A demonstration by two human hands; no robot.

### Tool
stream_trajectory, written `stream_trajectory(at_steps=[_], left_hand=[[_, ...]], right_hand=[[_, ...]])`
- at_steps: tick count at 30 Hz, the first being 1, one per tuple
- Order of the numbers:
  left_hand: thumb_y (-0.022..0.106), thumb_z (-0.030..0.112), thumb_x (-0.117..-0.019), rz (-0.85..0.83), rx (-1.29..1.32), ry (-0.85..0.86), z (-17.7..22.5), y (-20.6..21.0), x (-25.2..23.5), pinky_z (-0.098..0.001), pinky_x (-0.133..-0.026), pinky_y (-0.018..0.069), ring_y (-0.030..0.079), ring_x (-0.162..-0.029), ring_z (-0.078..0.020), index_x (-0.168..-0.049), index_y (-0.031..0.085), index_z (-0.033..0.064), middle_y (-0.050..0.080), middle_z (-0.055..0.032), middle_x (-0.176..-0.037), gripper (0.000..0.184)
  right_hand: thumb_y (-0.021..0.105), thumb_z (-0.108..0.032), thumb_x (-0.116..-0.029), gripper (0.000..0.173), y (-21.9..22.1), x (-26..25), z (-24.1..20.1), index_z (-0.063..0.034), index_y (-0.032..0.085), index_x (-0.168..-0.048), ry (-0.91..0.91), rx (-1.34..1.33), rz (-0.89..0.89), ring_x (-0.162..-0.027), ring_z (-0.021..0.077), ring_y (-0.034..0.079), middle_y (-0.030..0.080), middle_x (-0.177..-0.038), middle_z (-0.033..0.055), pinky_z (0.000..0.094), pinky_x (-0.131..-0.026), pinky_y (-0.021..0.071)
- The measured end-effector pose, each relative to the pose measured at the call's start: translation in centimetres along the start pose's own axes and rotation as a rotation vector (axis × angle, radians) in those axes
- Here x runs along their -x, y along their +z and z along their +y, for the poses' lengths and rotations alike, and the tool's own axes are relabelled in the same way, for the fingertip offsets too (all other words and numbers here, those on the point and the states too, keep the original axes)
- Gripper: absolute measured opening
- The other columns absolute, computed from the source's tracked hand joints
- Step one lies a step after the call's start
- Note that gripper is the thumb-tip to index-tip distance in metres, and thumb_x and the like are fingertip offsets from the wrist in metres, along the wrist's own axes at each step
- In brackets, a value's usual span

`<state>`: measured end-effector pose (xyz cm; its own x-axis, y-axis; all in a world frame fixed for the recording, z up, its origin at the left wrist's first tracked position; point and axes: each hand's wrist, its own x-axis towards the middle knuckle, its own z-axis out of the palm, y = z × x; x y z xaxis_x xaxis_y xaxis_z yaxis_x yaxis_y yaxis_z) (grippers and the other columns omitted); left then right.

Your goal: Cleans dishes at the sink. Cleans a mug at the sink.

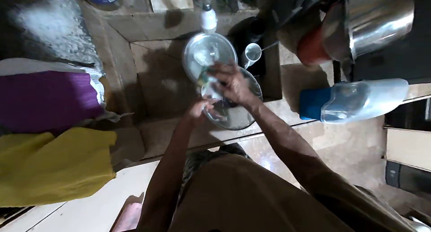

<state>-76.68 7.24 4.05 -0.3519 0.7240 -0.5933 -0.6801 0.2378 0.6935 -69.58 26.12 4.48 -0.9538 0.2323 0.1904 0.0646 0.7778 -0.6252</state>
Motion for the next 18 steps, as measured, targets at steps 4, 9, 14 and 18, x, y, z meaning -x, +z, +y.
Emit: stream_trajectory(at_steps=[4,9,14,18], left_hand=[[0.047,0.008,-0.1014,-0.041,-0.062,0.001,1.1,-0.9,-0.1,-0.0325,-0.067,0.0627,0.072,-0.074,-0.0154,-0.129,0.055,0.0034,0.073,-0.0085,-0.098,0.029],[0.045,0.020,-0.1086,-0.003,-0.343,0.106,2.9,0.2,-1.5,-0.0397,-0.066,0.0637,0.072,-0.074,-0.0214,-0.133,0.058,0.0039,0.072,-0.0133,-0.106,0.032],[0.045,0.035,-0.1105,0.207,-0.128,0.218,2.7,-0.9,-0.4,-0.0465,-0.064,0.0660,0.075,-0.075,-0.0287,-0.136,0.056,0.0058,0.071,-0.0169,-0.108,0.040],[0.043,0.028,-0.1114,0.115,-0.304,0.287,2.8,0.1,-0.1,-0.0367,-0.062,0.0660,0.074,-0.068,-0.0180,-0.128,0.060,0.0023,0.073,-0.0092,-0.096,0.035]], right_hand=[[0.068,-0.028,-0.0964,0.029,-1.2,-0.7,2.1,-0.0125,0.076,-0.120,0.262,0.139,0.142,-0.109,0.0255,0.068,0.072,-0.120,0.0095,0.0491,-0.096,0.0550],[0.060,-0.020,-0.0985,0.029,0.9,-1.6,-1.2,-0.0085,0.074,-0.121,-0.112,0.094,0.047,-0.120,0.0256,0.065,0.069,-0.132,0.0075,0.0468,-0.103,0.0508],[0.058,-0.016,-0.1017,0.039,-1.8,1.5,2.0,-0.0166,0.065,-0.141,0.276,0.158,0.229,-0.110,0.0245,0.070,0.068,-0.131,0.0102,0.0460,-0.090,0.0581],[0.059,-0.017,-0.1007,0.035,-1.2,0.5,0.4,-0.0163,0.069,-0.134,0.162,0.207,0.211,-0.116,0.0246,0.067,0.067,-0.133,0.0093,0.0444,-0.095,0.0567]])
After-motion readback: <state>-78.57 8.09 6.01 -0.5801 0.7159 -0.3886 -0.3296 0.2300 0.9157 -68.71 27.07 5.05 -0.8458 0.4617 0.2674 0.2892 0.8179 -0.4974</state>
